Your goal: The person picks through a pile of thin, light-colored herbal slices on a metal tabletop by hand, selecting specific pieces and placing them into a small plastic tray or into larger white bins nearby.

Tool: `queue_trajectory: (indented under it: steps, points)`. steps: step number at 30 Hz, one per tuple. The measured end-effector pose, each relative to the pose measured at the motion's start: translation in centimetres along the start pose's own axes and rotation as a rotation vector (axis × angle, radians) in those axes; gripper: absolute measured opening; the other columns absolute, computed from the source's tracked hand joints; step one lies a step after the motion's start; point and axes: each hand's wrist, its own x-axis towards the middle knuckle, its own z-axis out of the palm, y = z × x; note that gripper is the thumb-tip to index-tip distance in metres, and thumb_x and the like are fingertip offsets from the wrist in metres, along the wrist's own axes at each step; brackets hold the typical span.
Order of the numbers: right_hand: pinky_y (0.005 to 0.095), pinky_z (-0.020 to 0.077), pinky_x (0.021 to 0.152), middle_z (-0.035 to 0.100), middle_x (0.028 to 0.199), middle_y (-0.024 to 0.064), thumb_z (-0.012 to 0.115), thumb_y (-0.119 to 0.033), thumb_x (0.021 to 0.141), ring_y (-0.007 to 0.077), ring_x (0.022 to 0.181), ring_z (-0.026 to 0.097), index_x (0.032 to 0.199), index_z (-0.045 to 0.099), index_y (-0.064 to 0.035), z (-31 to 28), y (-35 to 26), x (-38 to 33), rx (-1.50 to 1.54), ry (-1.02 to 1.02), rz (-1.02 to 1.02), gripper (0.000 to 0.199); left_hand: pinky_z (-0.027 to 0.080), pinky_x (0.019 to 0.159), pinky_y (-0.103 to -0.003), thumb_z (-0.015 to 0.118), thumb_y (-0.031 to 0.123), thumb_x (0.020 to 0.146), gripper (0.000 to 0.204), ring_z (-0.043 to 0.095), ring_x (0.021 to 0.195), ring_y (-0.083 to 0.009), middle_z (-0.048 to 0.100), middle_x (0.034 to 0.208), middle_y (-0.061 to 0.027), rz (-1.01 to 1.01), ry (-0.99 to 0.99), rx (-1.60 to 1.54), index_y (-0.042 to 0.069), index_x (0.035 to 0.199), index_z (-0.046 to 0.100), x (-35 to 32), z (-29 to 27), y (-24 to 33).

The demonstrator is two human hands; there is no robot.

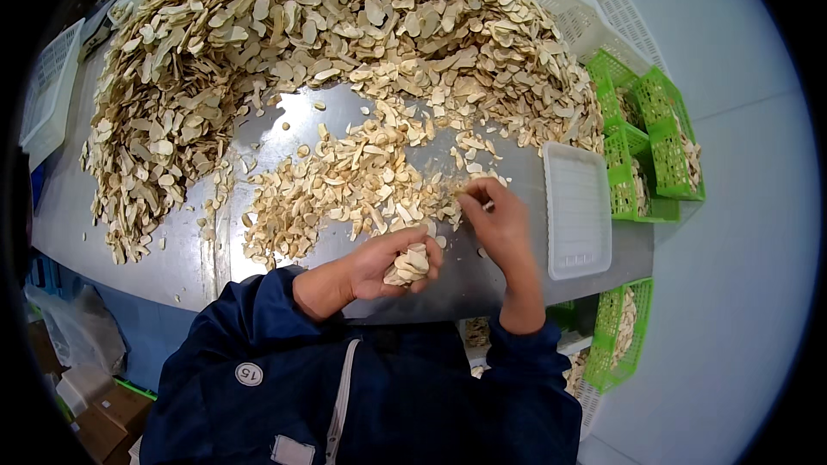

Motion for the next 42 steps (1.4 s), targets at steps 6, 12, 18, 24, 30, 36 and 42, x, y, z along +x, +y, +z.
queue_trajectory:
  steps: [6,12,18,24,30,36,42]
  points:
    - [0.0305,0.0532,0.077,0.074,0.101,0.0058,0.069,-0.016,0.102,0.0134,0.086,0.067,0.119,0.074,-0.0022,-1.8,0.9,0.4,0.018,0.092,-0.078,0.023,0.041,0.034,-0.022,0.041,0.047,0.113,0.05,0.07,0.07,-0.0166,0.072,0.098,-0.0095,0.003,0.028,-0.002,0.004,0.112,0.067,-0.6,0.8,0.3]
    - [0.0377,0.0539,0.085,0.074,0.103,0.0155,0.07,-0.019,0.098,0.0286,0.097,0.07,0.114,0.076,-0.0037,-1.4,3.4,3.1,-0.498,0.269,-0.381,0.023,0.041,0.033,-0.023,0.048,0.04,0.112,0.042,0.069,0.07,-0.0187,0.071,0.098,-0.0108,-0.024,-0.003,0.002,0.003,0.112,0.067,-0.1,0.1,0.4]
    - [0.0424,0.0542,0.085,0.074,0.1,0.0151,0.072,-0.022,0.095,0.033,0.096,0.069,0.107,0.075,-0.0054,-1.0,0.9,3.0,-0.238,0.001,-0.076,0.021,0.041,0.034,-0.022,0.046,0.043,0.112,0.043,0.069,0.07,-0.0167,0.07,0.096,-0.0092,0.011,-0.022,0.028,0.005,0.108,0.067,-0.3,0.1,0.3]
    - [0.041,0.0551,0.078,0.074,0.093,0.0122,0.071,-0.023,0.096,0.0313,0.086,0.071,0.105,0.073,-0.0066,0.1,3.5,5.4,-0.472,0.23,-0.3,0.019,0.042,0.033,-0.023,0.044,0.043,0.112,0.047,0.07,0.069,-0.0195,0.07,0.096,-0.0123,0.001,-0.006,-0.013,0.002,0.106,0.067,-0.2,0.5,0.5]
    - [0.0436,0.0535,0.078,0.072,0.093,0.014,0.07,-0.021,0.096,0.0342,0.088,0.068,0.1,0.072,-0.0063,0.2,1.6,6.7,-0.242,0.191,-0.159,0.015,0.043,0.034,-0.023,0.045,0.039,0.111,0.043,0.07,0.068,-0.0177,0.071,0.095,-0.0107,0.03,-0.01,-0.006,0.003,0.105,0.067,-0.4,0.3,0.6]
    - [0.0463,0.0524,0.076,0.071,0.089,0.015,0.069,-0.024,0.095,0.0376,0.084,0.068,0.097,0.072,-0.0063,-0.4,3.2,8.8,-0.587,0.308,-0.297,0.018,0.042,0.034,-0.023,0.045,0.037,0.111,0.041,0.07,0.069,-0.0172,0.071,0.095,-0.0107,0.026,-0.031,-0.001,0.003,0.105,0.067,-0.3,0.2,0.6]
    - [0.0401,0.0523,0.073,0.07,0.091,0.0126,0.071,-0.023,0.095,0.0297,0.082,0.068,0.101,0.072,-0.0062,-1.8,2.0,5.5,-0.444,0.203,-0.089,0.018,0.043,0.034,-0.023,0.044,0.042,0.112,0.045,0.071,0.07,-0.0174,0.072,0.096,-0.0104,0.025,-0.04,-0.01,0.004,0.108,0.067,-0.1,0.0,0.4]
